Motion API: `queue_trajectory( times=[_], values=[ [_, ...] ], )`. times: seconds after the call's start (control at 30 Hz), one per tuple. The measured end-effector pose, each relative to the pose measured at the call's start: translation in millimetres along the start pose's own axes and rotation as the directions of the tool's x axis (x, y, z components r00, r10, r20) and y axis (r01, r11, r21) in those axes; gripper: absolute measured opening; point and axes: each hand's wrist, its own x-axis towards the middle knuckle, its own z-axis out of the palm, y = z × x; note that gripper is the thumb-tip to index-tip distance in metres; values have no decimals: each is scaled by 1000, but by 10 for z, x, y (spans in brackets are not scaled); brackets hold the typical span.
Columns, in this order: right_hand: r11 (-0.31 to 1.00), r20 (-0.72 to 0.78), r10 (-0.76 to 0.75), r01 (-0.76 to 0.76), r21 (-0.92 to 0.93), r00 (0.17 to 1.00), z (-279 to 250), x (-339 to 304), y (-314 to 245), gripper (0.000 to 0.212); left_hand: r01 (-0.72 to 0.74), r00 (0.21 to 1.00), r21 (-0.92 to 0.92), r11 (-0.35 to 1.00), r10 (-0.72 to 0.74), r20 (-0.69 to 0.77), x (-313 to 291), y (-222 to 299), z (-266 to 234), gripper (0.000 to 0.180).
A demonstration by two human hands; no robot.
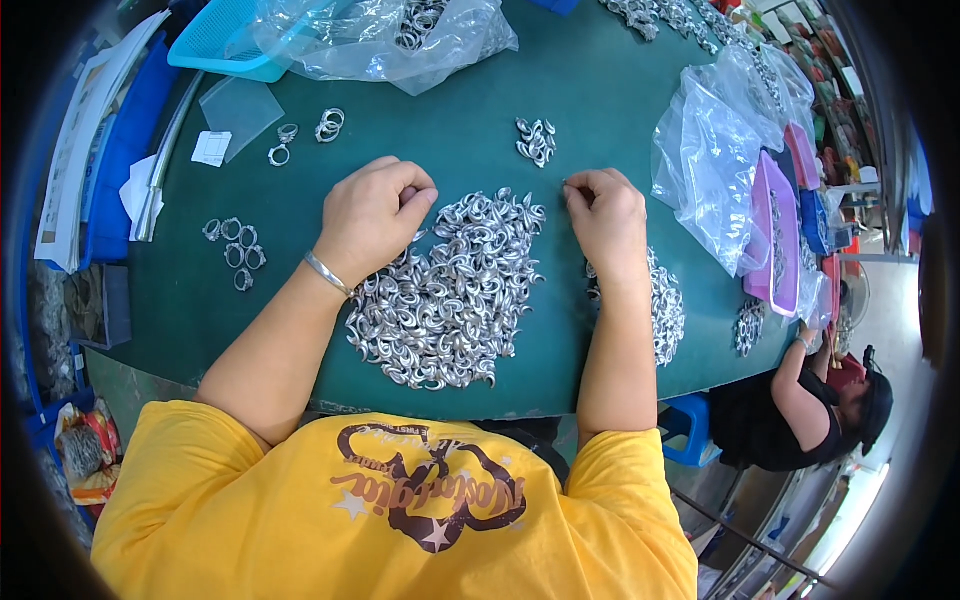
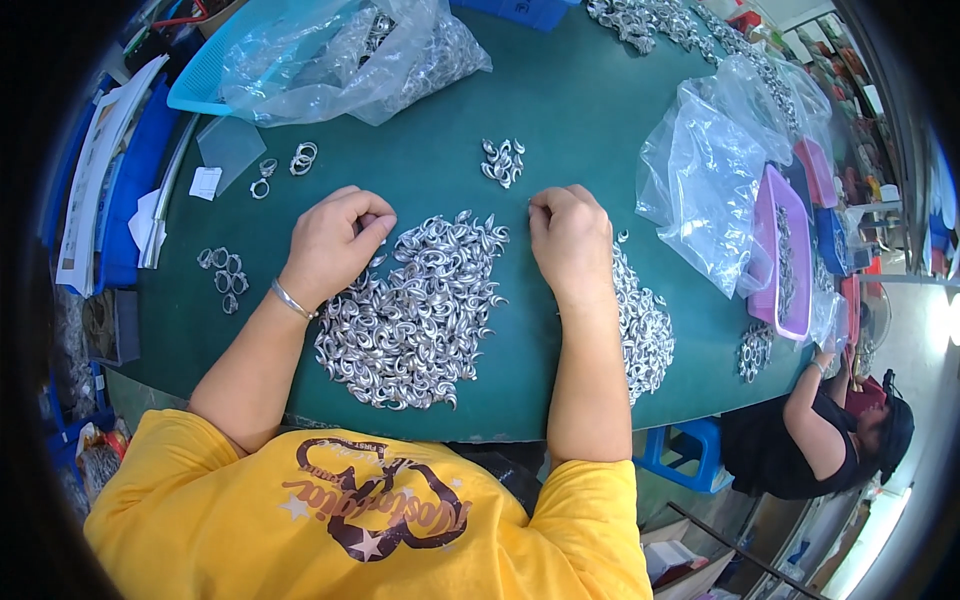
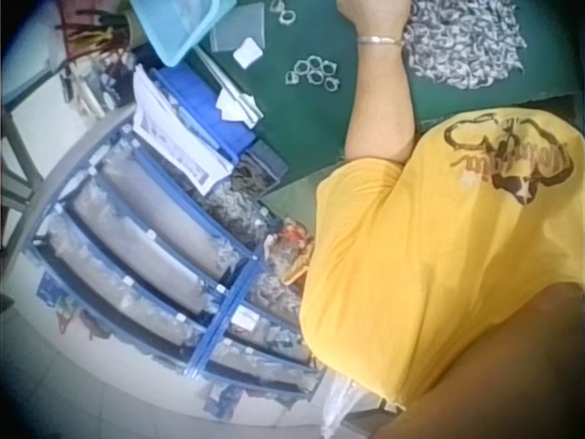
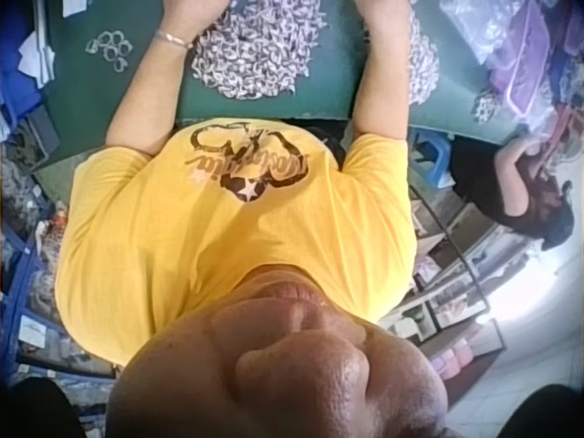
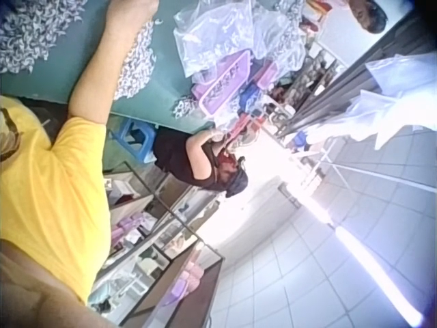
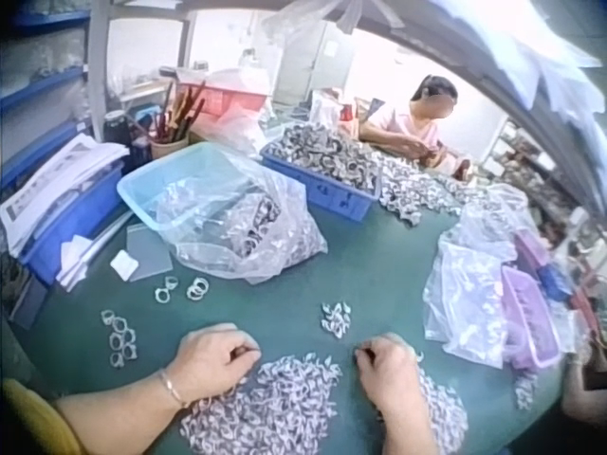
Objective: The person sorts through a pile of small metal rings and parts, placing them into plastic bags.
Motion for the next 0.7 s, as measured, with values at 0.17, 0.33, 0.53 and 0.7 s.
queue_trajectory(
  times=[0.17, 0.33, 0.53, 0.7],
  values=[
    [993, 44, -89, 86, 79, 995, -26, -14, 83, 8, 7, 1000, -6, 1000, -7, 6, -11, 14, -16, 9],
    [997, -176, 2, 11, 75, 984, -55, 32, 138, 9, -10, 1000, -5, 1000, 10, -3, -9, 1, -4, 9],
    [1000, 103, -1, -1, 18, 995, -6, -4, 9, 6, 6, 1000, 12, 1000, -6, 15, 2, 39, -5, 9],
    [948, 146, 320, -315, -53, 936, -695, -66, 184, 8, 14, 1000, 27, 1000, -14, 8, 3, -16, -9, 9]
  ],
)
